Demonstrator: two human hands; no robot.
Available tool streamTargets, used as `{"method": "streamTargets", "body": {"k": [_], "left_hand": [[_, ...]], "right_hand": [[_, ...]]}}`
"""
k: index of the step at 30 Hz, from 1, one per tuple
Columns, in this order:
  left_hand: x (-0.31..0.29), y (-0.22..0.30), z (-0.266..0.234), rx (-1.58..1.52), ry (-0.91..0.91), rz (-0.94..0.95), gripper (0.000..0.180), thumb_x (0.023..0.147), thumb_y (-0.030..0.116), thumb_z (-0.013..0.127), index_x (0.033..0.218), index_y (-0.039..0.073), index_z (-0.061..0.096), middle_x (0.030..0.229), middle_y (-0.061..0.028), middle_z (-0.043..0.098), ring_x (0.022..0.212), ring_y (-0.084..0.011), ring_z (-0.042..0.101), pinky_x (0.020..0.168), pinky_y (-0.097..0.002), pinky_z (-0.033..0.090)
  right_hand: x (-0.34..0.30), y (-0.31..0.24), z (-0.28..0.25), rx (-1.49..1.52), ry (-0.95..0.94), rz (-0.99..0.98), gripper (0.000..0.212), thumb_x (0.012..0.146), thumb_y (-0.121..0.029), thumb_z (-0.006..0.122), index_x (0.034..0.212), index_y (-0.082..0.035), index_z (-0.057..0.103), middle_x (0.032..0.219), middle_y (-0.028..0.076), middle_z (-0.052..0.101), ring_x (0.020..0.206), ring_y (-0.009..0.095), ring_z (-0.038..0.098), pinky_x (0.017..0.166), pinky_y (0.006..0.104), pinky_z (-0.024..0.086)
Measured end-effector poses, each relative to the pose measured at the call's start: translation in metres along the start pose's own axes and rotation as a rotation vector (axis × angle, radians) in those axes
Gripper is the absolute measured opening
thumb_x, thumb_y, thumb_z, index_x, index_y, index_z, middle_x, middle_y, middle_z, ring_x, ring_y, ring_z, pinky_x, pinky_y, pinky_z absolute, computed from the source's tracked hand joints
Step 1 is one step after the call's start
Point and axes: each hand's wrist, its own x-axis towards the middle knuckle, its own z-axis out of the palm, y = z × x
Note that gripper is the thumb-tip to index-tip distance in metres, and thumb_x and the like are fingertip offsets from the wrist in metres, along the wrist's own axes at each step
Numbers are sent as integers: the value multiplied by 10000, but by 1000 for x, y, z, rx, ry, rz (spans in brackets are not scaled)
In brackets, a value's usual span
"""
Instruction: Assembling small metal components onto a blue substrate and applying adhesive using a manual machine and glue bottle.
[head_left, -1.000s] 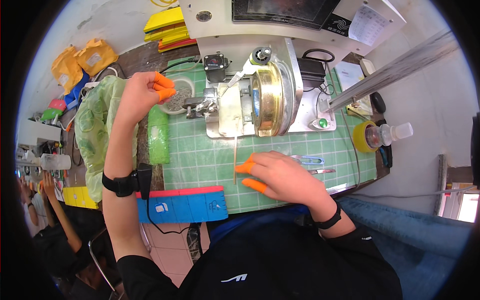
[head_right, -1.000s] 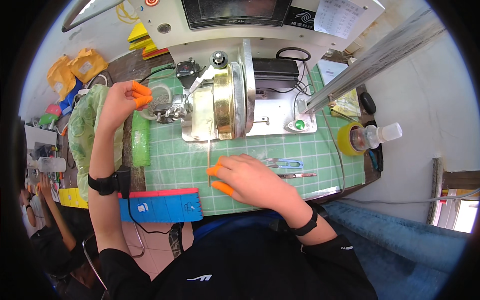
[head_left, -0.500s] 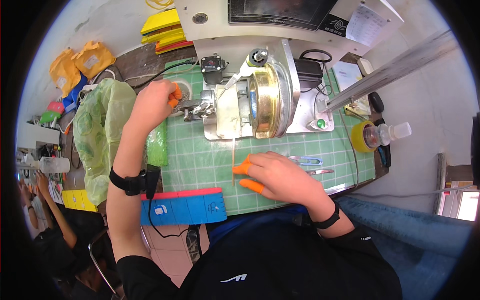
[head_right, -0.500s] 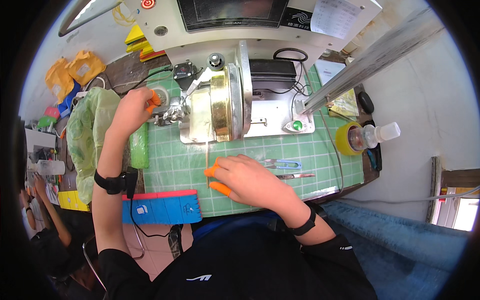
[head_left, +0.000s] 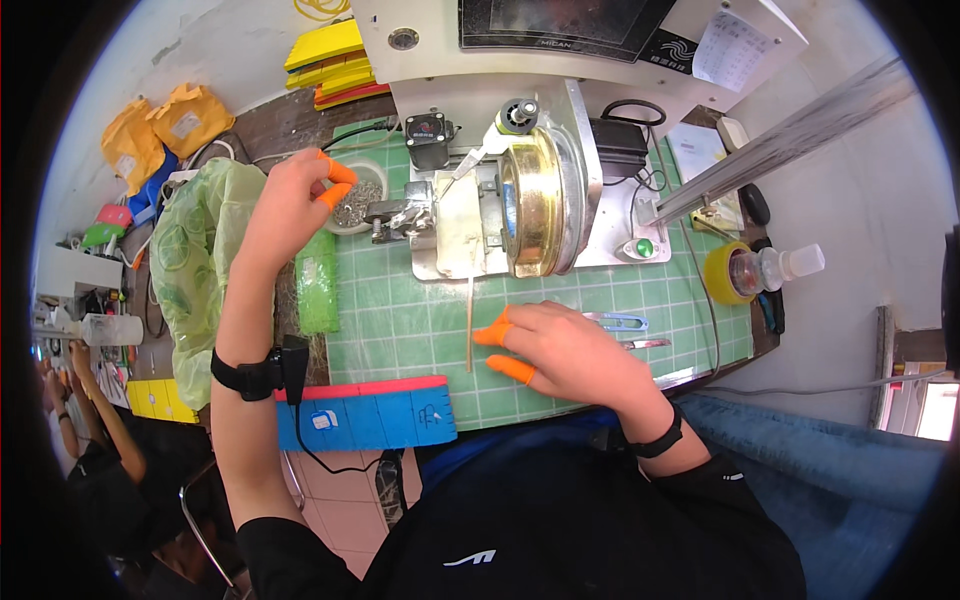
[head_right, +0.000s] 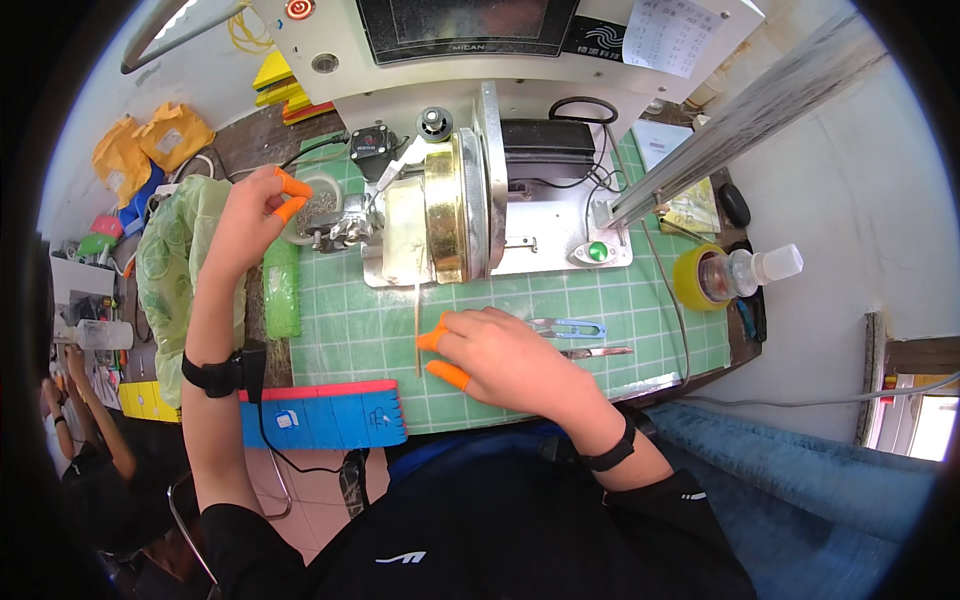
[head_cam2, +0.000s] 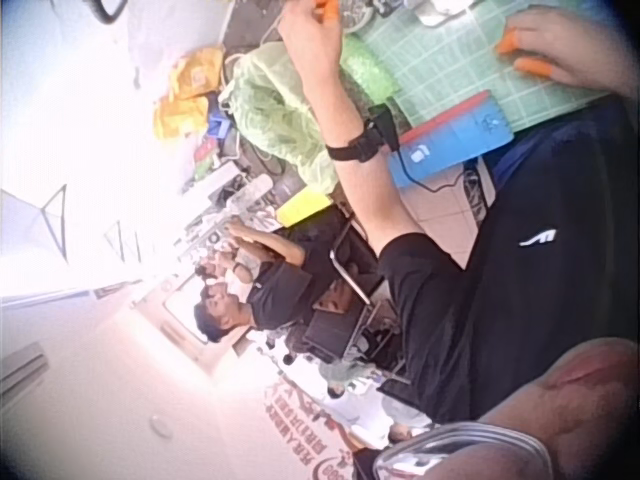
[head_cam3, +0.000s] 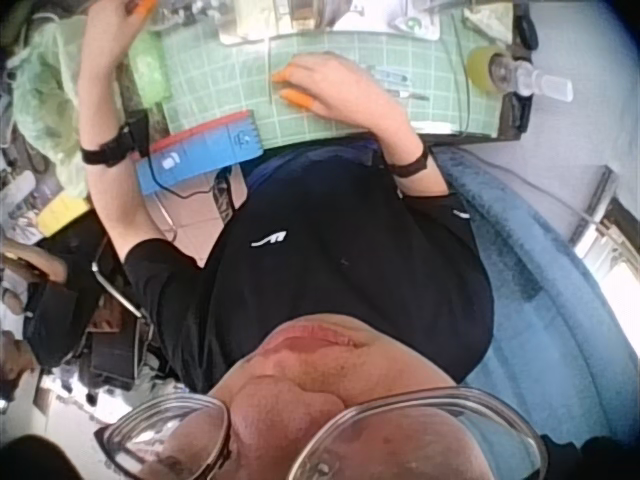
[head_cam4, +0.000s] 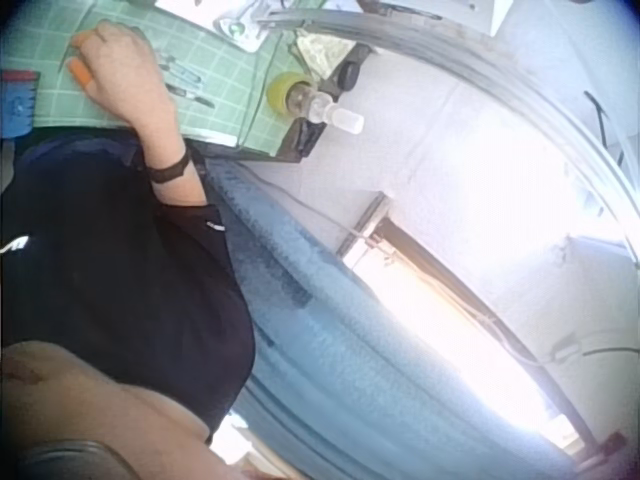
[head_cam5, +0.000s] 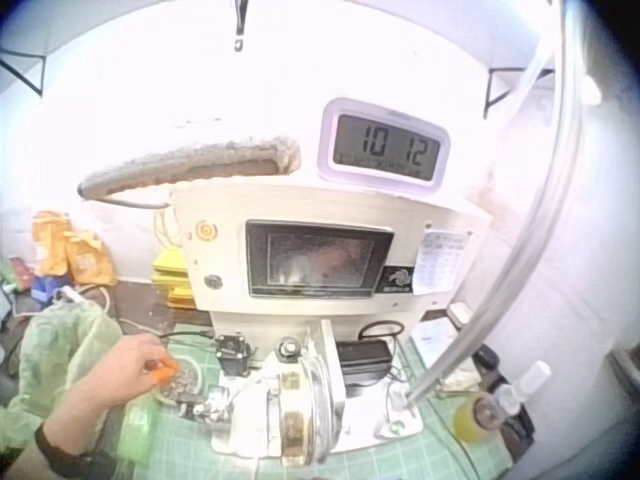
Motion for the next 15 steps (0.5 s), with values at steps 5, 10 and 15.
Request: {"method": "streamTargets", "body": {"k": [5,10,15], "left_hand": [[2,-23,10,-345,6,-94,151,856,-1,696,1004,-13,724,862,-69,690,716,-123,633,669,-258,518],[4,-18,5,-574,-50,-151,257,890,-14,674,1147,-17,679,885,-18,664,719,-46,589,651,-213,507],[-5,-16,-6,-623,-42,-222,359,885,-5,687,1238,-25,627,945,-63,704,728,-52,611,648,-212,511]], "right_hand": [[-1,-1,-1,2,-1,-3,248,905,-214,689,1107,-71,671,928,93,632,870,311,634,787,411,519],[-3,2,-3,5,-2,27,243,905,-215,690,1095,-65,677,925,101,634,863,318,632,775,415,520],[0,-2,-4,4,18,3,242,896,-207,702,1092,-68,680,904,102,633,831,321,630,749,414,520]]}}
